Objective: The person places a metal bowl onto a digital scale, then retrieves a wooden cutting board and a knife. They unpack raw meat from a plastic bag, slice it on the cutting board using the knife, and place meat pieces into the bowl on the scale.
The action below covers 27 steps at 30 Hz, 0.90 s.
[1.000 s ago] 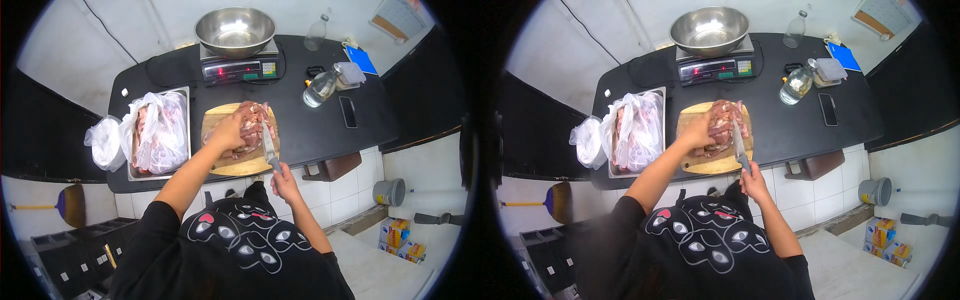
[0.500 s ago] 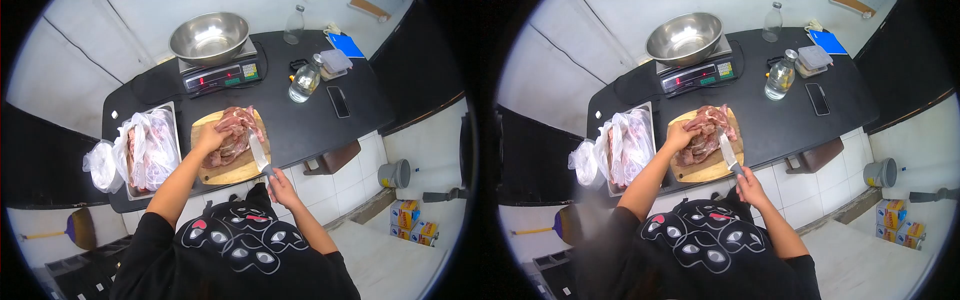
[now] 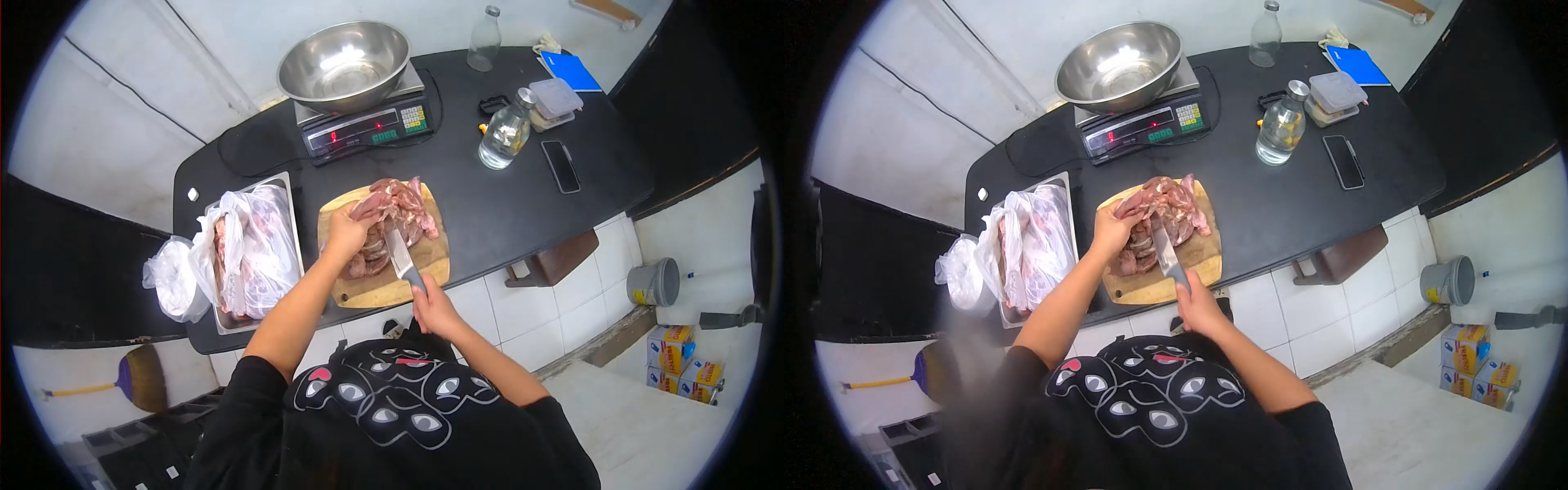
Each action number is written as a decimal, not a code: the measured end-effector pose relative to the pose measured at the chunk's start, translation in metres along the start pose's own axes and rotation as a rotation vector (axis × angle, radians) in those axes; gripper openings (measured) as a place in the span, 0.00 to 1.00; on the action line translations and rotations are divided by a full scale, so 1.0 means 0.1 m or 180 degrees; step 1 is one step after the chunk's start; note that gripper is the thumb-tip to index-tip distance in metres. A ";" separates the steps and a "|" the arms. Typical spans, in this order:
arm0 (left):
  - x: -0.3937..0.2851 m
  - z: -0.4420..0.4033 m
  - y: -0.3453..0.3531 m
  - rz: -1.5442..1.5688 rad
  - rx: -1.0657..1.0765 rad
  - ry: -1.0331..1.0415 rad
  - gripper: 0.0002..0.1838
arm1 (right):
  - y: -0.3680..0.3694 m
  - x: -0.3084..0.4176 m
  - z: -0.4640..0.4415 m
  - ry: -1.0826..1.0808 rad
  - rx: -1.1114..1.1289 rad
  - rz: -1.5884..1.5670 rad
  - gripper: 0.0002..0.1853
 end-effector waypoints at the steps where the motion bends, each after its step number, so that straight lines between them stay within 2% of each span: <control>1: -0.01 0.04 0.02 -0.0034 -0.0010 -0.0003 0.12 | 0.02 -0.05 0.03 -0.0092 0.0079 -0.0045 0.13; 4: 0.22 0.04 0.07 -0.0128 0.0165 0.0212 0.13 | 0.08 0.08 -0.19 -0.0055 -0.0108 0.0037 0.15; 7: 0.15 0.09 0.05 -0.0050 0.0088 0.0154 0.16 | 0.10 0.26 -0.69 -0.0534 -0.0273 -0.0034 0.13; 9: 0.03 0.10 -0.02 0.0205 0.0014 0.0032 0.16 | 0.15 0.21 -0.66 -0.1382 -0.0568 0.0330 0.13; 12: 0.03 0.03 -0.07 0.1000 -0.0186 0.0125 0.16 | 0.22 -0.08 -0.20 -0.0740 -0.0263 0.0431 0.14; 14: 0.07 0.04 -0.08 0.0815 -0.0292 0.0198 0.15 | 0.30 -0.14 0.02 -0.0457 0.0025 0.0218 0.15; 16: 0.16 0.09 -0.03 0.0438 -0.0139 0.0094 0.14 | 0.31 -0.21 -0.31 -0.0782 -0.0119 0.0235 0.17; 18: 0.09 0.13 -0.04 0.0475 -0.0112 0.0290 0.14 | 0.31 0.08 -0.62 -0.0496 -0.0135 -0.0175 0.17; 20: -0.12 0.14 -0.10 0.0474 -0.0124 0.0413 0.14 | 0.39 0.10 -0.59 -0.0478 -0.0088 -0.0304 0.18; 21: -0.15 0.11 -0.13 0.0907 -0.0079 0.0257 0.18 | 0.41 0.12 -0.58 -0.0476 -0.0071 -0.0367 0.18; 24: -0.13 0.05 -0.26 0.1358 -0.0285 0.0263 0.20 | 0.46 -0.12 -0.09 -0.0208 0.0143 -0.0004 0.18; 27: -0.09 0.14 -0.23 0.1453 -0.0294 0.0254 0.21 | 0.46 -0.16 -0.09 -0.0182 0.0206 -0.0071 0.15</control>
Point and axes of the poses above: each hand's wrist, its own z-axis away from the middle knuckle, its own y-axis out of the palm, x = y × z, the point moved 7 cm from there along -z, towards the middle knuckle, and after that the axes turned 3 degrees about -z, right-handed, at the moved point
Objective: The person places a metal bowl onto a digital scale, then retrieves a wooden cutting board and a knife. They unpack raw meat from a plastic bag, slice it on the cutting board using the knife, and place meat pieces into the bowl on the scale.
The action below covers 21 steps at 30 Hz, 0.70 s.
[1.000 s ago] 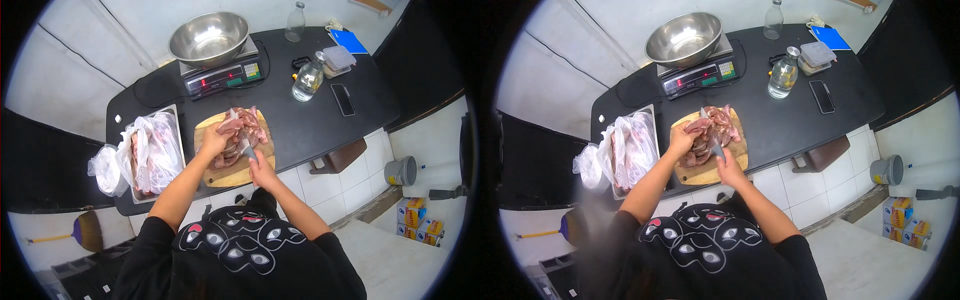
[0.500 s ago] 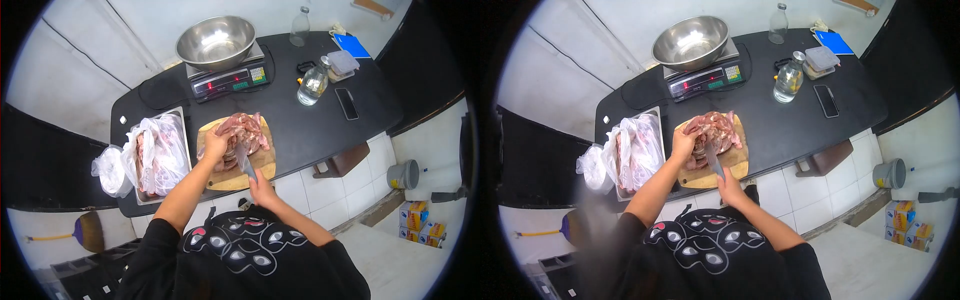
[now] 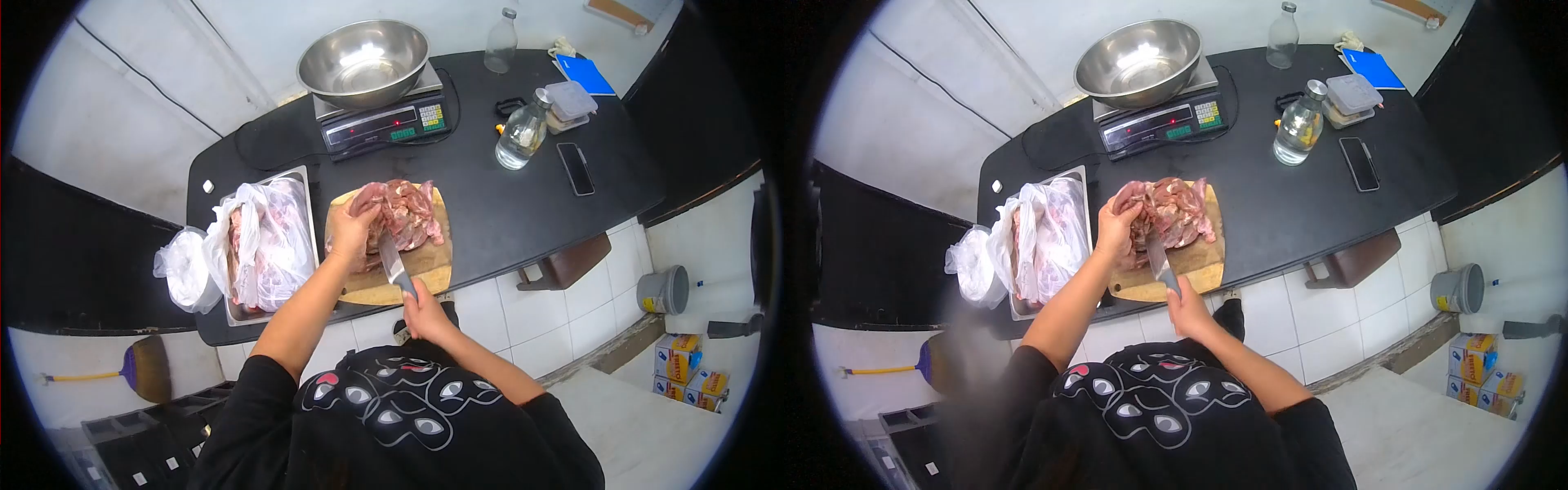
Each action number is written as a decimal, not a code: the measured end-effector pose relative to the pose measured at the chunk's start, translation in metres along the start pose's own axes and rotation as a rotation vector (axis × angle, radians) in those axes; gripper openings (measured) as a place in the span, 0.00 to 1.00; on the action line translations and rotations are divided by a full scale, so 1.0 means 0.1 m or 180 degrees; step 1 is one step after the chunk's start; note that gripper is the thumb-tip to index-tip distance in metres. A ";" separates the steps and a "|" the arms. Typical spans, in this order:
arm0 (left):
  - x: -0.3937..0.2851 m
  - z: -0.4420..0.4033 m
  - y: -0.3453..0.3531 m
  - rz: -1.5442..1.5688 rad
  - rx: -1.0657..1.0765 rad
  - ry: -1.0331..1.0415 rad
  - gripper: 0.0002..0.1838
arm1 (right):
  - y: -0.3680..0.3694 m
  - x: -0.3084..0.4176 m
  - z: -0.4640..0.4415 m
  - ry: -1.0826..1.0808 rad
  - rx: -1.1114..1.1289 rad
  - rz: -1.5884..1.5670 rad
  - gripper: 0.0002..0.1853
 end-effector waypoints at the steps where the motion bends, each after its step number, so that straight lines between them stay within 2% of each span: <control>1: 0.01 0.03 0.01 -0.0018 0.0029 -0.0041 0.21 | -0.01 0.06 -0.13 -0.0124 -0.0009 -0.0189 0.15; 3: 0.08 0.01 0.00 0.0163 0.0188 -0.0039 0.21 | -0.03 0.26 -0.51 -0.0382 -0.0034 -0.0568 0.13; 5: 0.09 -0.04 -0.04 0.0042 0.0401 -0.0013 0.21 | 0.04 0.26 -0.52 -0.0316 -0.0078 -0.0532 0.13; 8: 0.00 -0.11 -0.11 0.0482 -0.0002 -0.0043 0.23 | 0.09 0.11 -0.18 -0.0127 -0.0009 -0.0215 0.13; 12: 0.07 -0.05 -0.06 0.0631 -0.0043 -0.0032 0.20 | 0.16 0.01 -0.03 -0.0243 0.0021 -0.0135 0.12; 15: 0.15 -0.05 -0.08 0.0751 -0.0018 -0.0052 0.20 | 0.10 0.29 -0.53 -0.0355 -0.0194 -0.0541 0.12; 16: 0.05 -0.09 -0.06 0.0650 0.0190 0.0050 0.21 | 0.14 0.22 -0.63 -0.0343 -0.0169 -0.0399 0.14; 19: -0.09 -0.23 -0.12 0.1001 0.0086 0.0133 0.22 | 0.25 0.01 -0.16 -0.0234 -0.0083 -0.0194 0.15; 20: -0.27 -0.15 0.01 0.1157 0.0273 0.0002 0.23 | 0.26 -0.12 -0.17 -0.0667 -0.0170 0.0044 0.14; 21: -0.22 -0.14 -0.02 0.1145 0.0145 0.0062 0.24 | 0.26 -0.26 -0.16 -0.1093 -0.0292 0.0294 0.13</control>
Point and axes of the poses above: each hand's wrist, its own z-axis away from the middle knuckle, its own y-axis out of the palm, x = y × z, the point moved 7 cm from there along -z, towards the middle knuckle, and after that the axes turned 3 degrees about -z, right-handed, at the moved point
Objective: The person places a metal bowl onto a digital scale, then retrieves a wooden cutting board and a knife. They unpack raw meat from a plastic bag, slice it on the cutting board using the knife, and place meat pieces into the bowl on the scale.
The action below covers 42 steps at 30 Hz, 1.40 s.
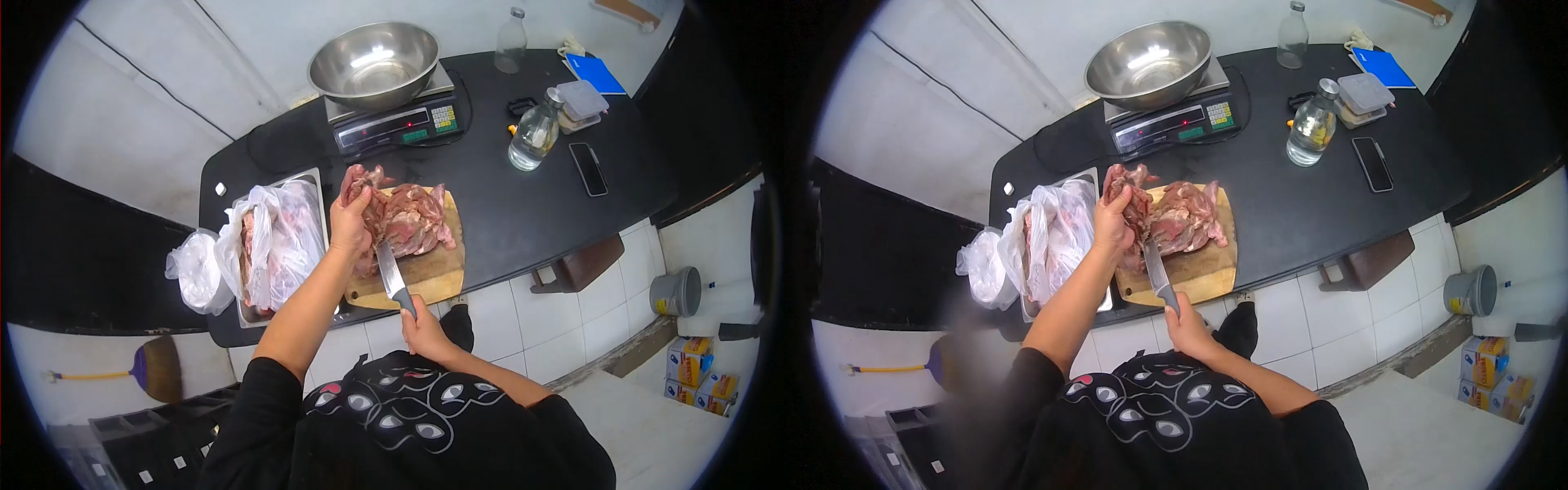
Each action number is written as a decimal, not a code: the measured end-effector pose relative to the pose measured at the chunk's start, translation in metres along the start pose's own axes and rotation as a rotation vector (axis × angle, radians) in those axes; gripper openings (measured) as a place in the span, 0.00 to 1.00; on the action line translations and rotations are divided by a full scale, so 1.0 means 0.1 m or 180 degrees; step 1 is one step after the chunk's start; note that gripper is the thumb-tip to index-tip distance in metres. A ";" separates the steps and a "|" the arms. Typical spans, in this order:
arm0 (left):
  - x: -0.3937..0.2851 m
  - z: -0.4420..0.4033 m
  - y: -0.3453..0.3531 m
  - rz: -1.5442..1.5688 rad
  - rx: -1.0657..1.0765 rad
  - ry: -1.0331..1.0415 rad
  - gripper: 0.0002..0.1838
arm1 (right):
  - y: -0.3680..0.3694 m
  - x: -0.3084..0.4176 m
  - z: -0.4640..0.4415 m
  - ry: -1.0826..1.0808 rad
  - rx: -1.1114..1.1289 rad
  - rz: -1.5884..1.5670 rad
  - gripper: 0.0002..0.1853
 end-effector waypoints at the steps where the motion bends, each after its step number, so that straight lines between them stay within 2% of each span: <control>1: 0.08 0.03 -0.06 -0.0025 -0.0121 0.0066 0.24 | 0.02 -0.08 -0.02 0.0000 -0.0059 0.0076 0.13; 2: 0.13 0.08 -0.11 -0.0058 -0.0233 0.0125 0.25 | 0.02 0.01 -0.10 0.0447 0.0005 -0.0159 0.13; 3: 0.18 0.15 -0.11 0.0038 -0.0174 -0.0097 0.25 | 0.02 0.13 -0.18 0.0897 0.0038 -0.0381 0.13; 6: 0.15 0.16 0.01 0.0164 -0.0052 -0.0067 0.24 | 0.03 0.26 -0.56 0.0550 -0.0151 -0.0789 0.12; 7: 0.08 0.12 0.08 0.0252 0.0269 -0.0118 0.22 | 0.06 0.27 -0.41 0.0544 -0.0162 -0.0735 0.11; 10: -0.12 -0.05 0.13 0.0873 0.0253 0.0173 0.21 | 0.06 0.02 0.38 0.1045 0.0301 -0.0111 0.13; 11: -0.15 -0.06 0.12 0.0783 0.0126 0.0203 0.21 | -0.02 -0.15 0.54 0.0962 0.0344 0.0244 0.15; 14: -0.21 0.02 -0.06 0.0694 -0.0084 0.0369 0.21 | -0.37 -0.23 0.74 0.0609 0.0101 0.0517 0.14; 15: -0.21 0.10 -0.18 0.0839 -0.0207 0.0435 0.20 | -0.40 -0.13 0.75 0.0767 0.0150 0.0318 0.14; 17: -0.10 0.17 -0.64 0.0957 -0.0133 0.0040 0.16 | -0.49 0.10 0.70 0.1073 0.0233 -0.0103 0.13; 18: -0.06 0.23 -0.83 0.1012 -0.0100 -0.0150 0.16 | -0.51 0.13 0.62 0.1020 0.0244 -0.0125 0.13; 21: -0.15 0.54 -1.11 0.0868 -0.0356 0.0247 0.19 | -0.53 0.14 0.32 0.0772 0.0296 -0.0054 0.12; 24: -0.10 0.76 -1.27 0.1023 -0.1117 0.0184 0.19 | -0.56 0.10 0.10 0.0828 0.0555 0.0177 0.11; 25: -0.07 0.82 -1.29 0.1083 -0.1335 0.0105 0.17 | -0.58 0.10 0.06 0.0660 0.0592 0.0352 0.12; 28: -0.06 0.85 -1.25 0.1181 -0.0998 0.0317 0.17 | -0.61 0.06 -0.06 0.0286 0.0711 0.0758 0.12; 30: -0.05 0.89 -1.22 0.1290 -0.1357 0.0324 0.16 | -0.53 0.02 -0.16 0.0239 0.0860 0.0874 0.13; 32: -0.02 0.94 -1.18 0.1422 -0.1858 0.0334 0.15 | -0.25 0.00 -0.41 -0.0182 0.0815 0.0792 0.13; 33: 0.00 0.95 -1.13 0.1401 -0.1947 0.0301 0.15 | -0.11 0.03 -0.52 -0.0384 0.0780 0.0738 0.13; 35: 0.06 0.97 -1.07 0.1372 -0.2125 0.0233 0.15 | 0.03 0.12 -0.76 -0.0362 0.0778 0.0851 0.12; 38: 0.00 0.84 -1.17 0.1221 -0.1536 0.0336 0.16 | -0.04 -0.02 -0.50 -0.0057 0.1086 0.1011 0.12; 39: -0.11 0.80 -1.09 0.0930 -0.1463 0.0377 0.17 | -0.16 -0.11 -0.34 0.0074 0.1237 0.1085 0.12; 42: -0.28 0.73 -1.13 0.1259 -0.1481 0.0525 0.17 | -0.53 -0.24 -0.01 0.0163 0.1583 0.1457 0.12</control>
Point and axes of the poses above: each hand's wrist, its own z-axis away from the middle knuckle, its own y-axis out of the palm, x = y × z, the point moved 7 cm from there along -z, towards the middle knuckle, and after that the axes turned 3 degrees about -z, right-handed, at the moved point
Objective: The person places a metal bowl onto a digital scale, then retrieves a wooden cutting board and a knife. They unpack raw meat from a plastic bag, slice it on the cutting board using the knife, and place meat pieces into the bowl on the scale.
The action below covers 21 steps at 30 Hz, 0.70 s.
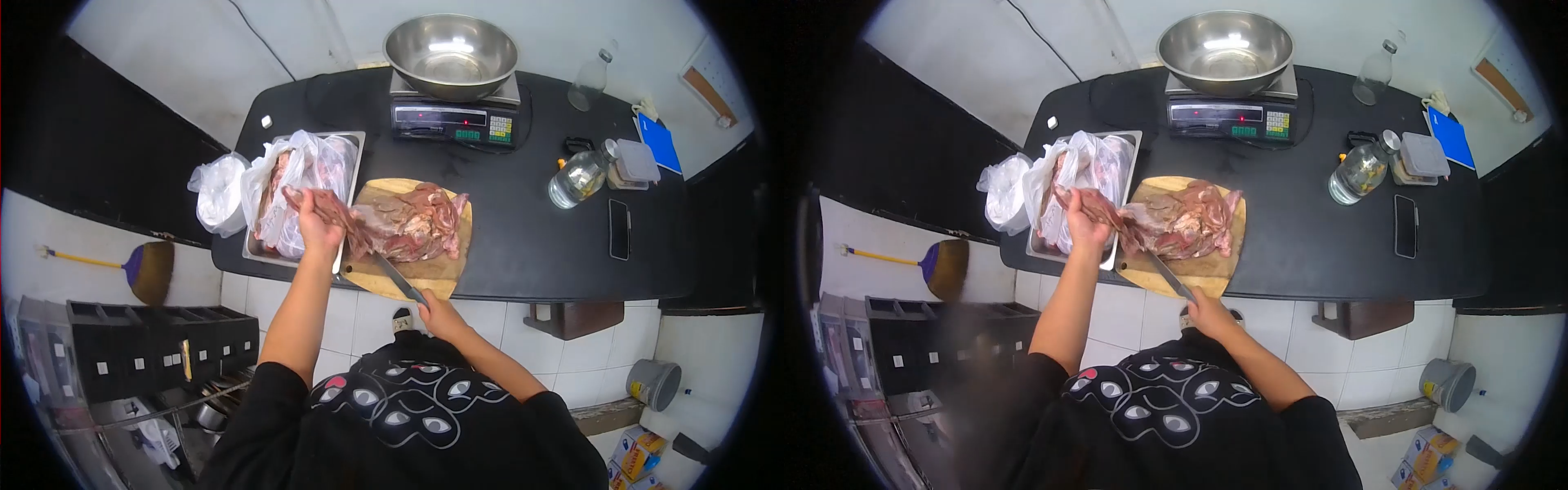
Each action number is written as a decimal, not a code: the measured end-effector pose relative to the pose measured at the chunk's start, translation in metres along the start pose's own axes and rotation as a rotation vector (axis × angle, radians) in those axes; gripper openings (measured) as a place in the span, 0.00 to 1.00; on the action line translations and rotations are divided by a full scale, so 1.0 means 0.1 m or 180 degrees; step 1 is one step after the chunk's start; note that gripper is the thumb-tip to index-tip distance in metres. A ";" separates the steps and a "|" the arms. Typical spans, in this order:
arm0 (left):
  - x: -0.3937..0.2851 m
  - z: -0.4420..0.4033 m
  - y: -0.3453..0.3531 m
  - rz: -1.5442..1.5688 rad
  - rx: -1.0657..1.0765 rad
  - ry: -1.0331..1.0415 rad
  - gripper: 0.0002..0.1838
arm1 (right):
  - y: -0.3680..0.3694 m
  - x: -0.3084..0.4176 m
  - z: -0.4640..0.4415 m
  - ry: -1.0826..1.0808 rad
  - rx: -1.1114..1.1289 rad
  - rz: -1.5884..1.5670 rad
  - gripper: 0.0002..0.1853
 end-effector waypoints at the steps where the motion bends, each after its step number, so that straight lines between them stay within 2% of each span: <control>1: -0.04 0.00 0.05 0.0104 -0.0126 0.0113 0.17 | -0.03 -0.02 0.01 0.0065 0.0009 0.0071 0.12; 4: 0.11 -0.14 0.18 0.0109 0.0317 -0.0202 0.17 | -0.15 0.02 -0.07 0.0142 -0.0016 0.0297 0.12; 5: 0.22 -0.10 0.34 0.0101 0.0042 -0.0303 0.16 | -0.16 -0.02 -0.12 0.0094 -0.0030 0.0397 0.12; 8: 0.58 -0.25 0.63 -0.0476 0.0492 -0.0381 0.15 | -0.30 -0.06 -0.08 0.0094 -0.0119 0.0810 0.12; 10: 0.74 -0.32 0.71 -0.0237 0.0555 -0.0413 0.15 | -0.42 -0.10 -0.05 0.0147 -0.0173 0.1020 0.13; 13: 0.66 -0.19 0.94 -0.0006 0.0400 -0.0310 0.15 | -0.54 -0.20 -0.02 0.0314 -0.0221 0.1160 0.13; 17: 0.47 -0.16 0.88 -0.0104 0.0861 -0.0202 0.16 | -0.88 -0.26 0.05 0.0526 -0.0345 0.1202 0.13; 21: 0.46 -0.07 0.25 0.0174 0.0154 -0.0256 0.19 | -1.10 -0.27 0.25 0.0358 -0.0461 0.0698 0.14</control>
Point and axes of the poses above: each hand's wrist, its own z-axis away from the middle knuckle, its own y-axis out of the palm, x = y × z, the point moved 7 cm from there along -z, towards the middle knuckle, and after that the axes turned 3 degrees about -z, right-handed, at the moved point
